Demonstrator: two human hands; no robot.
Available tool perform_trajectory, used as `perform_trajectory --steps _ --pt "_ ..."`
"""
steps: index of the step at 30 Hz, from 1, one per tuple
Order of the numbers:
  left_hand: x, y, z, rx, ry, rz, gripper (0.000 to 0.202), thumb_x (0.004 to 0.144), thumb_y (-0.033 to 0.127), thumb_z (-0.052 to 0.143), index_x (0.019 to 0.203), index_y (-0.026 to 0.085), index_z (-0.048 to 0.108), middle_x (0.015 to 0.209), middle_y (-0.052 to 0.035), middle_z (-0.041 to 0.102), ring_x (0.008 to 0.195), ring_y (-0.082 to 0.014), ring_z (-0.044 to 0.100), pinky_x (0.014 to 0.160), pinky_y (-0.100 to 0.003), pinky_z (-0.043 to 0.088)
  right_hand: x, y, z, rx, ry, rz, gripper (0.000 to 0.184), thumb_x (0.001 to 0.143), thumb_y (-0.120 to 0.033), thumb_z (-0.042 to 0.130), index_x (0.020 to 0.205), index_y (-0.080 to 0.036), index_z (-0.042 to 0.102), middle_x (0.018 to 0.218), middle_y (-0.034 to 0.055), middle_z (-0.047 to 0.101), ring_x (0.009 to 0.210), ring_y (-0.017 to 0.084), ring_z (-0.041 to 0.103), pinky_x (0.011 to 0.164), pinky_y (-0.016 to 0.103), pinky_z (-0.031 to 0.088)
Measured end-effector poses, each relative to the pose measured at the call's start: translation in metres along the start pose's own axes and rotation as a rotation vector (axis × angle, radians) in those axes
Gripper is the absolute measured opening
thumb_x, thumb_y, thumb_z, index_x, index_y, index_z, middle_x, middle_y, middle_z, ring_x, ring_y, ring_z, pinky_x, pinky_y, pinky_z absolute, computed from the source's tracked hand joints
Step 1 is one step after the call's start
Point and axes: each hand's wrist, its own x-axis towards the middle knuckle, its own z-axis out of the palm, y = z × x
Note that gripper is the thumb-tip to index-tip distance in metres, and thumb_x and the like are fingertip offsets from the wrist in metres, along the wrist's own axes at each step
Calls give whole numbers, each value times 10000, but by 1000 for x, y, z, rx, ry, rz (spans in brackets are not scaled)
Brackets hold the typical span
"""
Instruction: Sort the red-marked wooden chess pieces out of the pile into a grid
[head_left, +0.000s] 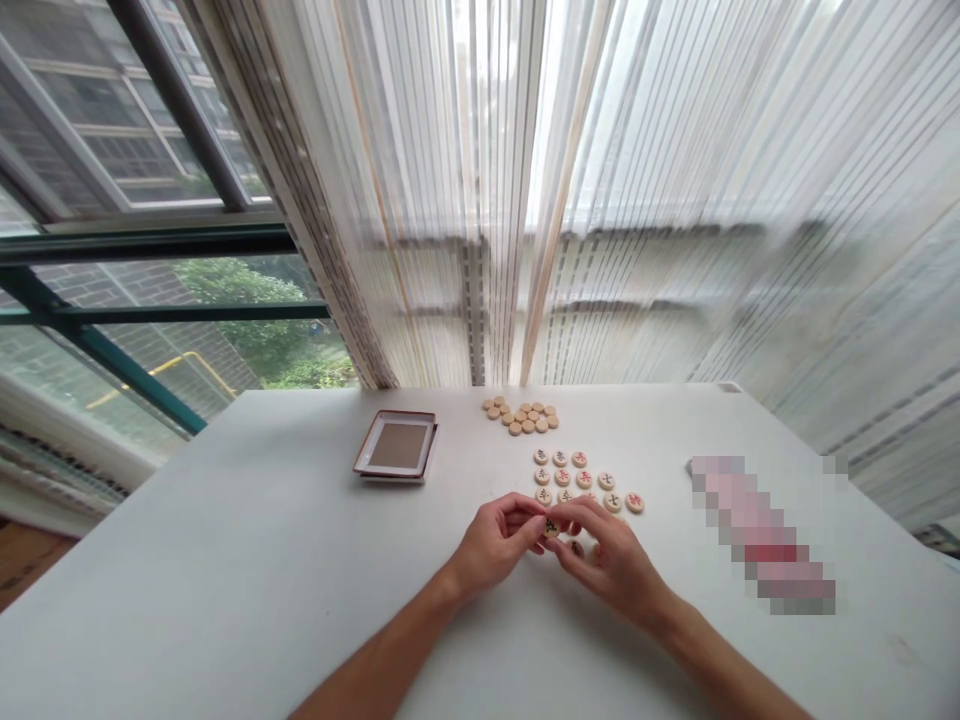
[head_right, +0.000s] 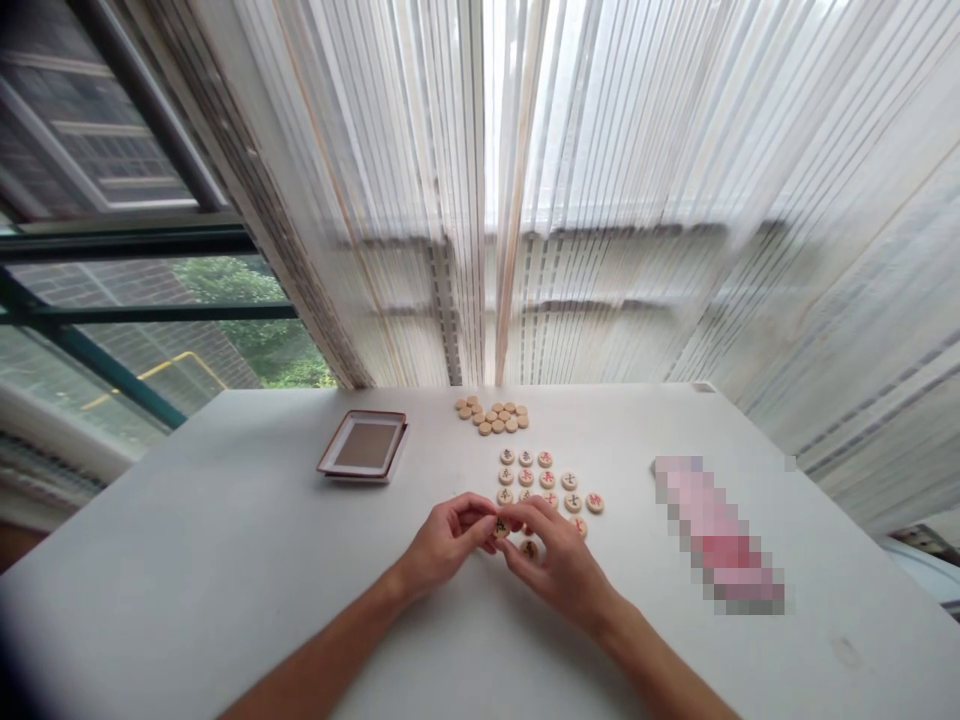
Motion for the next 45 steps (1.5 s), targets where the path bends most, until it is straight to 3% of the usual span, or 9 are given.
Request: perform_trajectory --steps 5,9,14,20,26,31,45 --pt "-1 -2 -1 -18 17 -23 315 750 308 812 916 143 601 896 -68 721 821 -175 703 751 -273 549 -2 2 1 53 -58 -35 346 880 -146 574 1199 -273 621 1031 64 623 915 201 625 803 336 554" --pt "-2 -4 2 -28 36 -71 364 715 314 836 913 155 576 803 -44 729 764 -186 712 700 -273 548 -3 3 3 64 -114 -26 377 854 -142 616 1206 -276 627 983 49 602 865 184 620 764 314 552" --pt "-2 -5 2 -39 27 -95 361 772 348 793 988 139 593 800 -79 752 715 -171 704 679 -263 532 -1 3 5 36 -35 -29 251 866 -187 657 1110 -248 659 930 42 611 830 178 628 741 294 546" --pt "0 1 0 42 -13 -18 354 847 382 712 1077 121 649 915 -122 750 776 -176 694 705 -271 536 0 3 0 1 1 -3 208 874 -193 647 1075 -244 640 941 46 640 838 186 625 731 290 544" --pt "0 -4 -1 28 -14 17 424 856 353 708 1218 153 615 1009 -130 737 907 -224 700 747 -308 559 0 5 -1 -17 10 78 212 912 -236 594 1122 -249 627 996 63 659 788 175 625 524 217 510" --pt "0 -7 -1 0 0 22 395 857 322 713 1193 154 591 1000 -126 739 906 -224 712 742 -295 554 -2 7 1 1 15 109 201 905 -239 602 1105 -235 622 993 69 680 794 174 641 461 192 478" --pt "0 -5 4 12 85 9 359 797 341 771 1071 149 639 993 -124 752 926 -239 723 742 -291 565 0 1 -4 73 31 159 176 945 -272 541 1082 -209 634 975 79 669 806 174 642 490 193 515"
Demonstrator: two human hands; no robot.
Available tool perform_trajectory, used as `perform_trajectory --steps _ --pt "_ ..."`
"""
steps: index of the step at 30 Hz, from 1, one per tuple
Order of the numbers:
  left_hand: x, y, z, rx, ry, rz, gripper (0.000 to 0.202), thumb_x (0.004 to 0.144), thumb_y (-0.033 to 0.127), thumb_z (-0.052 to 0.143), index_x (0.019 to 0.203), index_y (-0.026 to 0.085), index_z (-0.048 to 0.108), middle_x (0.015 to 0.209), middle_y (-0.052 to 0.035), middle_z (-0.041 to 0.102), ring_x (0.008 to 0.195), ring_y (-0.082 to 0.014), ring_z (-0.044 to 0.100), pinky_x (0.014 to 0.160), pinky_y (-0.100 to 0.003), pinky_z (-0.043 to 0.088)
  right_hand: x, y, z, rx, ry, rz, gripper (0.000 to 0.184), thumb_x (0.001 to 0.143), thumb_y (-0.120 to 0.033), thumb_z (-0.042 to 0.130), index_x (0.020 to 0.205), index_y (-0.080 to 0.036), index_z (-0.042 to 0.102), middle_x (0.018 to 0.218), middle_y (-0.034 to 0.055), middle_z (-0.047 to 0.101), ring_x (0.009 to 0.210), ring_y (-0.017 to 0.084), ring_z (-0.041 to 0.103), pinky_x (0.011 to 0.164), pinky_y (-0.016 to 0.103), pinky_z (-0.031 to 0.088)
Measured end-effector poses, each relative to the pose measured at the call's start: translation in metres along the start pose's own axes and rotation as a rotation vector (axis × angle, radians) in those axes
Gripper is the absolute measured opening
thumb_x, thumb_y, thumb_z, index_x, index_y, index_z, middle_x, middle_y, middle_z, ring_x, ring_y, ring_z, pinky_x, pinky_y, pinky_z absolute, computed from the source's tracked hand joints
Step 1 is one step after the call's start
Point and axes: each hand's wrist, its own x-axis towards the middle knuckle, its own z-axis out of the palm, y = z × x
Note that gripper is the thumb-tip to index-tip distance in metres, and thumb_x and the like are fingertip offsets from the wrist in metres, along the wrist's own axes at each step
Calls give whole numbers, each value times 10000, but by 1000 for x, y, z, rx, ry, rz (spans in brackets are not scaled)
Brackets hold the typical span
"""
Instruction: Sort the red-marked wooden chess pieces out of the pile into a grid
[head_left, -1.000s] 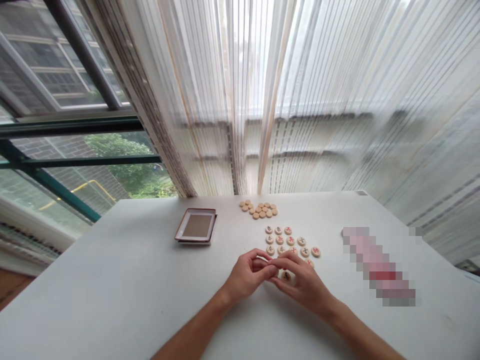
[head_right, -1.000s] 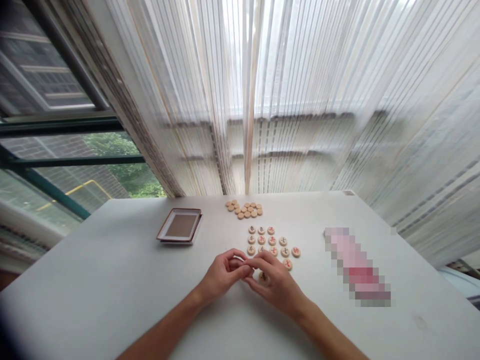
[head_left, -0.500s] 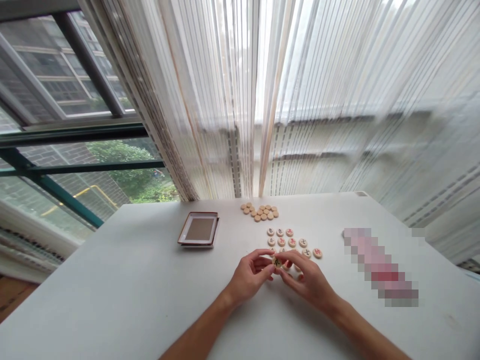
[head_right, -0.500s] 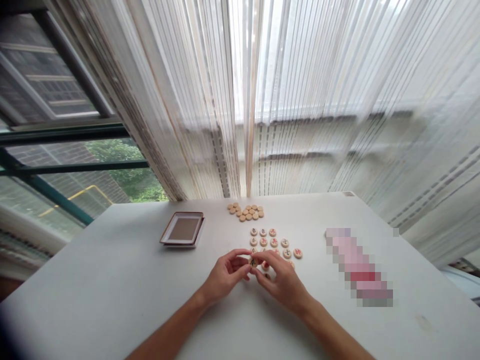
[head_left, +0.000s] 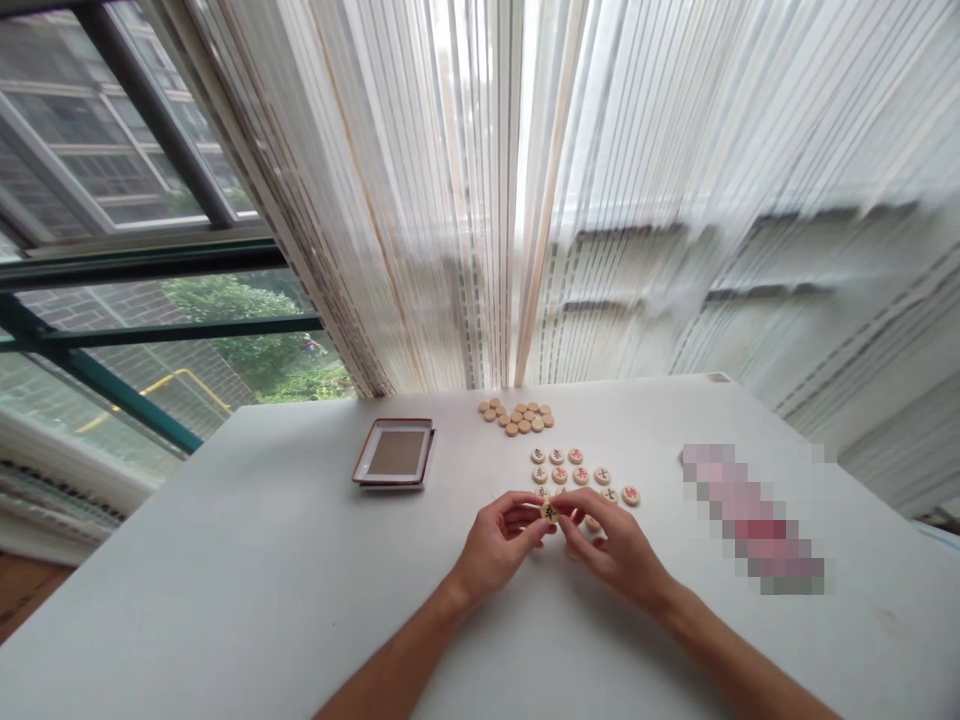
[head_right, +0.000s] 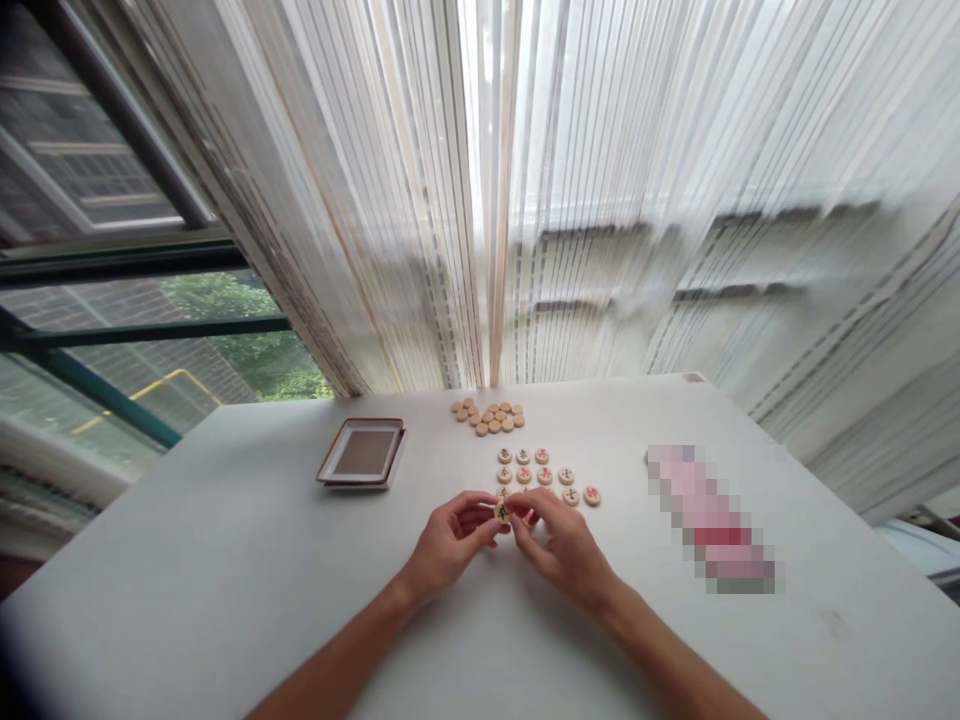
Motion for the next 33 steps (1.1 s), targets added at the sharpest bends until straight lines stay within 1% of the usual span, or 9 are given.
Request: perform_trajectory --steps 6,10,13,15,18,23,29,33 --pt "-2 3 4 15 5 5 355 803 327 768 1090 148 658 1030 -136 751 955 -249 718 763 -304 570 0 1 0 0 14 6 153 934 -264 556 1054 -213 634 979 77 667 814 179 642 506 200 525" --pt "-4 5 6 35 -9 9 339 833 345 734 1099 149 661 1065 -142 742 981 -259 711 781 -320 576 1 2 -1 -5 22 4 117 918 -260 581 1006 -214 642 916 56 669 779 171 640 571 226 541" --pt "-5 5 7 69 -10 27 331 841 348 724 1098 147 666 1071 -141 740 989 -261 707 832 -346 573 2 1 -1 -12 39 -2 90 905 -255 602 970 -211 646 850 33 662 736 160 626 637 254 541" --pt "-6 5 8 103 -10 41 329 843 346 722 1101 147 671 1080 -138 737 996 -259 704 877 -364 564 2 0 -1 -16 48 2 81 905 -265 611 948 -207 646 825 27 654 724 158 615 654 263 535" --pt "-7 7 11 177 -12 67 319 848 343 714 1100 152 677 1085 -127 733 970 -247 708 901 -370 560 2 -1 0 -22 55 19 97 907 -294 615 913 -202 645 800 29 646 717 163 606 632 264 527" --pt "-10 10 13 294 -11 110 291 868 340 685 1096 159 674 1047 -109 736 912 -228 712 850 -349 573 1 -1 1 -27 64 39 137 908 -321 610 846 -201 630 749 24 633 691 168 596 596 258 517" --pt "-11 11 14 333 -13 133 256 875 319 673 1077 163 678 1021 -98 735 885 -214 703 840 -336 559 1 -2 1 -20 40 67 205 939 -371 567 845 -199 627 755 31 625 694 169 589 511 228 480" --pt "-10 8 12 316 -5 130 261 862 317 688 1070 160 678 1015 -97 731 884 -212 698 833 -330 558 1 0 2 -14 20 56 206 970 -346 514 876 -199 623 779 39 615 697 166 580 485 218 465"
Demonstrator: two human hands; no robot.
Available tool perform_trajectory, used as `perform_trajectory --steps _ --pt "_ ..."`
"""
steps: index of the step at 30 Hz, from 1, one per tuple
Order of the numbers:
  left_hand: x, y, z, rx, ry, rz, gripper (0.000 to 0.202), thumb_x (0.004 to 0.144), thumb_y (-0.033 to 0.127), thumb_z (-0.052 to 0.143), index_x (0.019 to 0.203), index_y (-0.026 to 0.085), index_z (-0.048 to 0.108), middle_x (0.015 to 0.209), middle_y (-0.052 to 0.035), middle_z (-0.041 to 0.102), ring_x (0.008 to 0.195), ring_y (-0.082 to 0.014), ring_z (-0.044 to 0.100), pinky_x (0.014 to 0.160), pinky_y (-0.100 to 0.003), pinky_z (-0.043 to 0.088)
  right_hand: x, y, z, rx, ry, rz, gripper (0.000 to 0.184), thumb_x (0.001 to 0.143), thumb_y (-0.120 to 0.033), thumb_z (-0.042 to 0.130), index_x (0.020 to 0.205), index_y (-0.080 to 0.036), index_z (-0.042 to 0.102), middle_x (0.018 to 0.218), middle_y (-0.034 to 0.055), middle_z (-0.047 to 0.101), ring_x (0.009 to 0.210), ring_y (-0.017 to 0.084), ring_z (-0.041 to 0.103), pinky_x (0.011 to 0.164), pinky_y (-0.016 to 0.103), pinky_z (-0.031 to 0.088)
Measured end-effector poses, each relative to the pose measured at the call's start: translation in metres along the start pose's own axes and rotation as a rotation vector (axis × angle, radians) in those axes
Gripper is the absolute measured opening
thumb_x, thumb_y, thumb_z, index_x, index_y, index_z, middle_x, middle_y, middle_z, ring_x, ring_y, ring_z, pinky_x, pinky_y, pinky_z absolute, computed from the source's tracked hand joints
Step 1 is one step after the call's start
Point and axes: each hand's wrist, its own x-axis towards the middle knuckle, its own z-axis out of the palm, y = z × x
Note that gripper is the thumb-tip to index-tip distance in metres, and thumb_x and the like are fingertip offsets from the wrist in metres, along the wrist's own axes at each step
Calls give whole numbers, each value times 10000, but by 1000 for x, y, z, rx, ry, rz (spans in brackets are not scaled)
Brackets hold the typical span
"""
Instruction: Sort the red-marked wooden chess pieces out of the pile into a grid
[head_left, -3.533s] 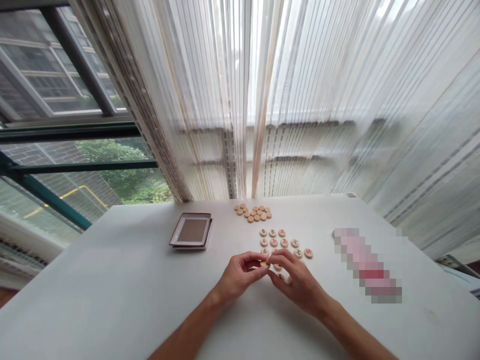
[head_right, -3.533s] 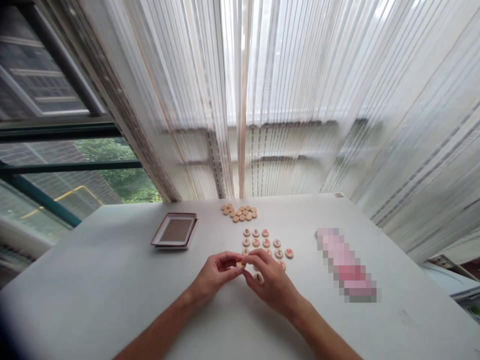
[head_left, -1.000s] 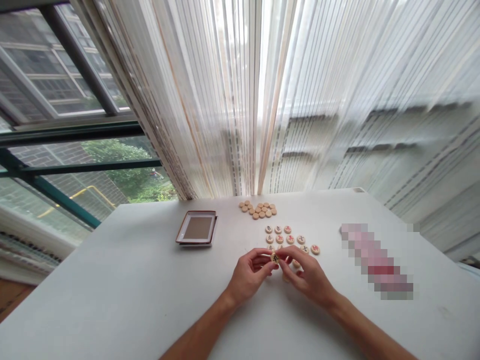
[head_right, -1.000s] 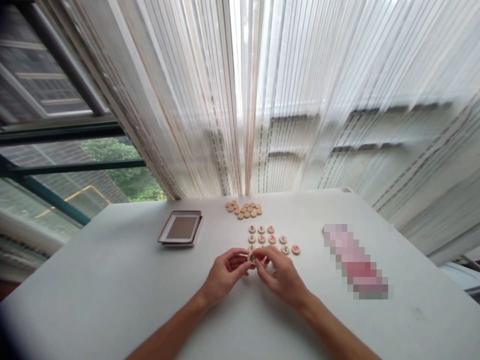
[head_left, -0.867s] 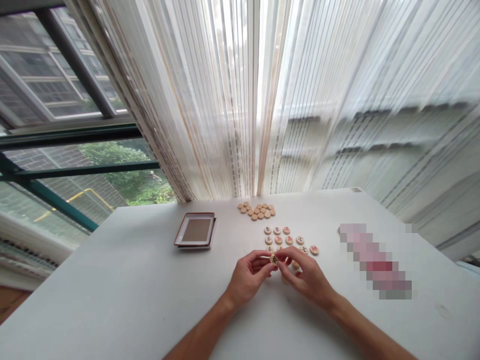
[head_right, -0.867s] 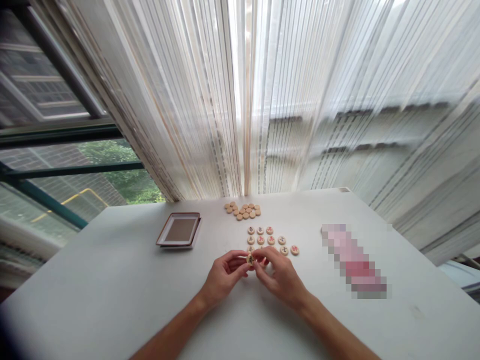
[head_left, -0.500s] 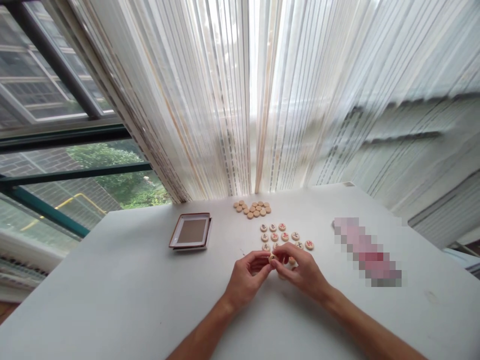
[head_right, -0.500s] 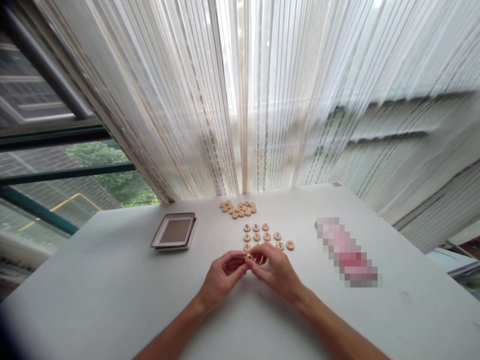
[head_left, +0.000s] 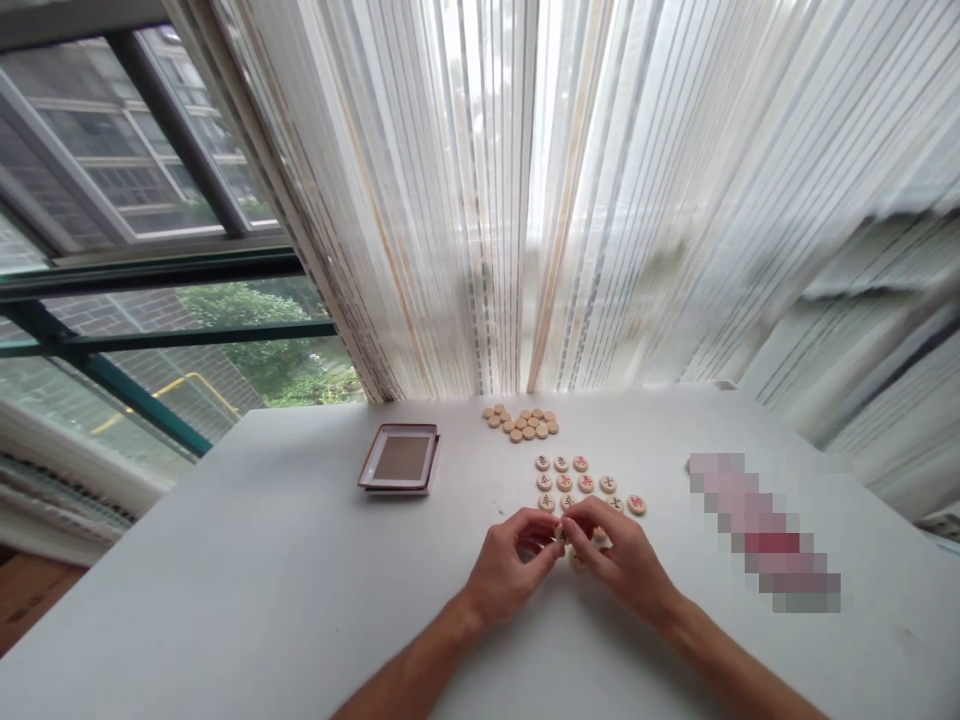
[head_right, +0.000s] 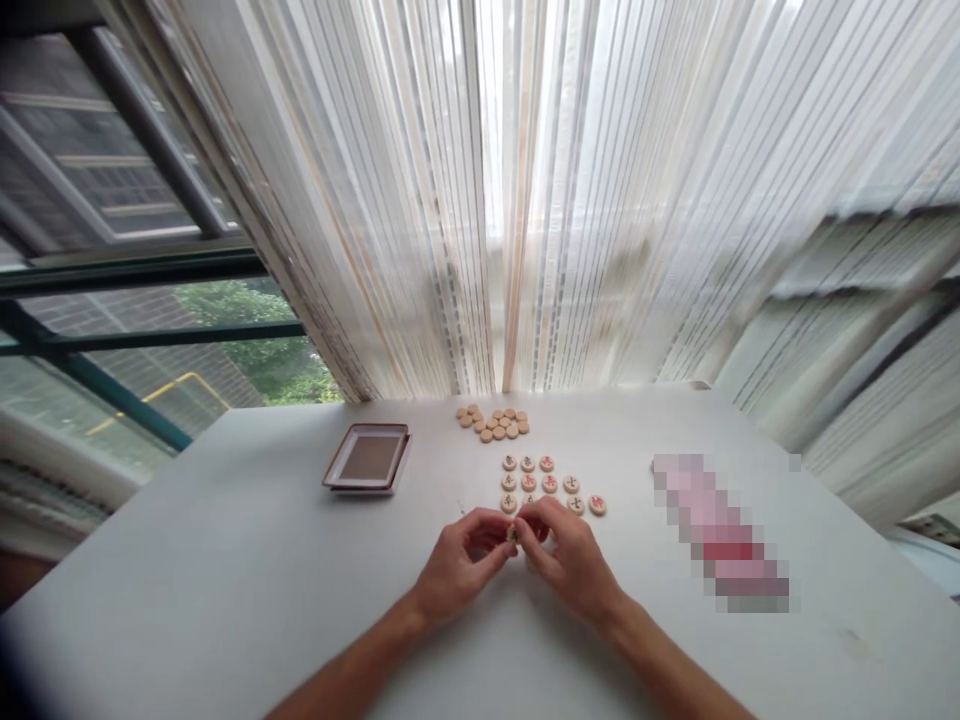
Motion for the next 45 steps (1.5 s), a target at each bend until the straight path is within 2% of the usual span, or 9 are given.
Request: perform_trajectory --steps 10,15,18,23,35,40,45 --pt "4 -6 -4 -190 7 -43 338 834 357 724 1090 147 660 990 -109 721 888 -219 709 856 -354 559 -1 0 -1 29 -47 -24 132 954 -277 520 1028 -215 610 900 64 643 750 175 622 447 197 471" --pt "5 -7 -5 -273 7 -83 366 815 371 745 1088 143 656 963 -116 736 934 -233 703 831 -337 556 -1 -1 1 31 -24 -71 185 902 -273 597 1079 -220 603 897 64 653 732 177 647 413 193 460" --pt "6 -8 -6 -294 -10 -93 360 830 375 731 1088 140 644 938 -115 737 906 -220 705 786 -308 548 -1 2 3 16 -17 -89 177 897 -256 606 1072 -224 606 885 56 655 730 173 651 463 205 502" --pt "8 -12 -8 -333 -26 -114 318 842 390 716 999 136 608 806 -77 720 752 -173 698 730 -291 534 -1 3 6 8 -51 -160 133 923 -253 577 1048 -225 614 868 42 659 718 163 642 622 263 559" --pt "8 -13 -9 -308 1 -183 393 745 434 792 906 145 579 763 -66 722 686 -181 704 675 -293 544 -2 1 4 -16 -97 -161 115 923 -238 568 1024 -232 623 865 36 658 727 163 631 657 280 541" --pt "7 -10 -8 -288 -2 -175 360 794 443 746 904 140 586 783 -74 725 684 -180 706 663 -288 549 -2 2 7 -22 -97 -153 117 886 -186 586 992 -228 615 835 27 646 713 159 610 644 280 529" --pt "9 -8 -13 -300 -58 -159 344 852 438 688 975 127 606 810 -78 722 680 -162 698 688 -286 548 -1 1 6 -6 -59 -122 162 862 -166 582 1013 -223 600 838 27 643 732 164 618 594 251 533"
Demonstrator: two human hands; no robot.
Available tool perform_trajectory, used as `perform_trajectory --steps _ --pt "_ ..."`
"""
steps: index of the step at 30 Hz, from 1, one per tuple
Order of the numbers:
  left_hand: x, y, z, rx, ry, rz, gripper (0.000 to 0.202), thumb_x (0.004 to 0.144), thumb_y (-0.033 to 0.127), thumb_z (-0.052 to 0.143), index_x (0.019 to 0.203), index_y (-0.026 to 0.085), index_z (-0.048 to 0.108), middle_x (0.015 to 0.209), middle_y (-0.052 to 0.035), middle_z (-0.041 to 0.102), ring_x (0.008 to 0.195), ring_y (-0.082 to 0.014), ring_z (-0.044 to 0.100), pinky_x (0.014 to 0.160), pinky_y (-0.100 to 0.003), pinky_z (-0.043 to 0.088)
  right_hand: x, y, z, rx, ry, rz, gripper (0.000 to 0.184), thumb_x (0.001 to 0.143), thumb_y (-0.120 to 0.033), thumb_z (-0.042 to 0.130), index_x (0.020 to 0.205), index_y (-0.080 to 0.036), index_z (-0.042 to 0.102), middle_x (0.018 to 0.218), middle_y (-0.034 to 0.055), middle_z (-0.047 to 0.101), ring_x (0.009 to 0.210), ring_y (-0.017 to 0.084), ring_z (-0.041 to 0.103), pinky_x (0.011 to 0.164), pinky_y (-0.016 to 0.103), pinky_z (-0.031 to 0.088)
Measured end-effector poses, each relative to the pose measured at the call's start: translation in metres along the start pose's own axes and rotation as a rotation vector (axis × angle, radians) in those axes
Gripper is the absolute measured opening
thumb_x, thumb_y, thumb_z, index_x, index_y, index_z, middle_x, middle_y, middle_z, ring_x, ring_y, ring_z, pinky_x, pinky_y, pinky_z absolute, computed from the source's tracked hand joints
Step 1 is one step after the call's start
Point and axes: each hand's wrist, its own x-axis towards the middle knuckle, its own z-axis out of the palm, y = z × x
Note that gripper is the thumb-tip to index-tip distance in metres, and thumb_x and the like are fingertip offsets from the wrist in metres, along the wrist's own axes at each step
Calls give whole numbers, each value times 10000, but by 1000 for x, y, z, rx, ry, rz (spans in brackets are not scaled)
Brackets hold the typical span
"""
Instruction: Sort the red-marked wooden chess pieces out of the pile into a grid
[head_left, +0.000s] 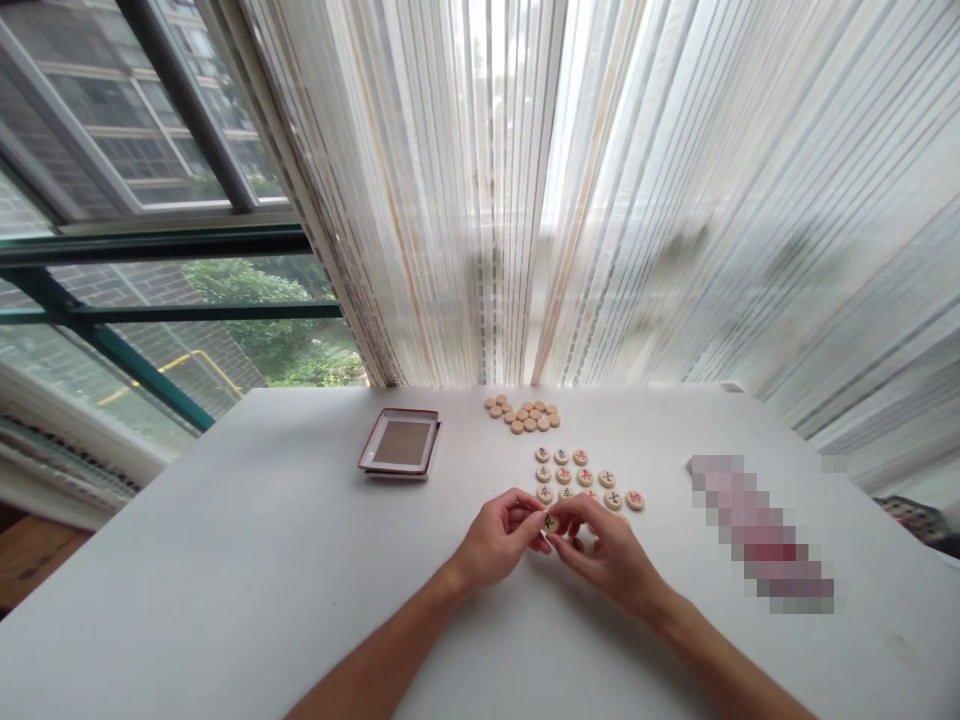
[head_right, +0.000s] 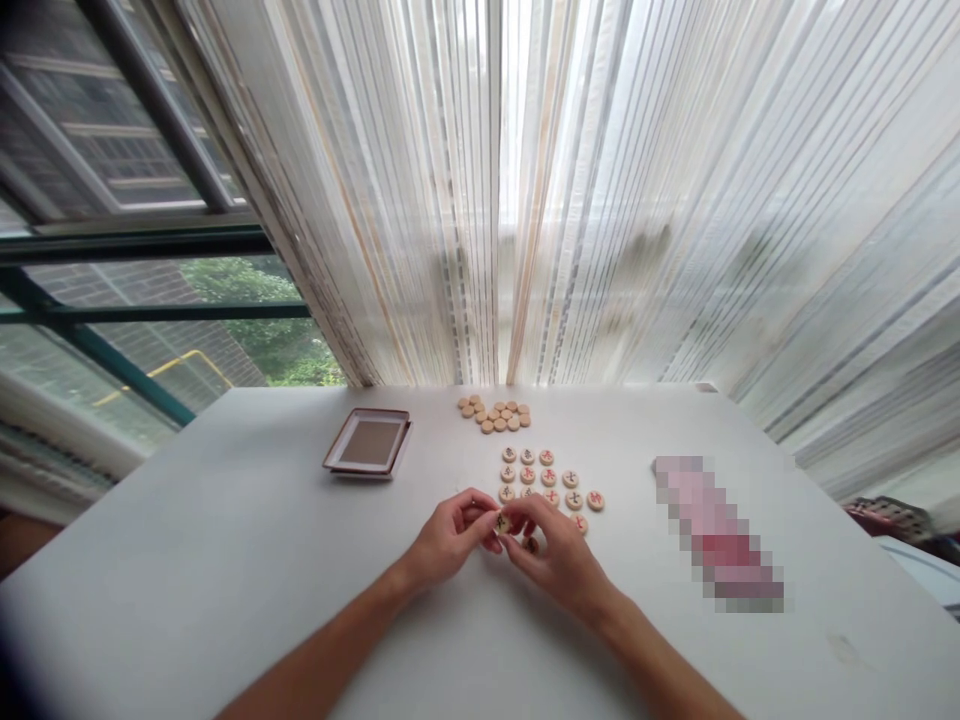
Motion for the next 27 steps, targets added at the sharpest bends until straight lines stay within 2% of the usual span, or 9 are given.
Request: perform_trajectory --steps 8,13,20,27 --pt "0 -1 -5 -59 -95 10 349 850 352 719 1085 128 592 915 -110 720 788 -172 686 778 -320 530 1 -1 -4 -1 14 52 145 889 -236 611 1031 -217 594 889 47 648 772 171 626 523 220 501" --pt "1 0 -5 -14 -84 20 335 866 337 703 1103 127 592 945 -122 726 812 -176 682 783 -319 522 -1 0 -5 23 -4 58 177 892 -257 609 1064 -226 590 903 45 654 784 174 628 488 209 476" --pt "0 0 -3 14 -73 19 349 854 348 713 1113 139 611 957 -116 733 828 -183 690 802 -324 529 0 -3 -8 41 3 76 121 928 -258 559 1039 -225 594 895 45 642 777 168 608 463 203 440" --pt "-1 -1 -1 47 -29 14 364 847 374 713 1118 146 629 949 -115 744 818 -189 702 787 -318 537 -2 0 -6 76 6 115 130 970 -289 499 1027 -224 595 896 49 645 791 171 614 483 202 465"
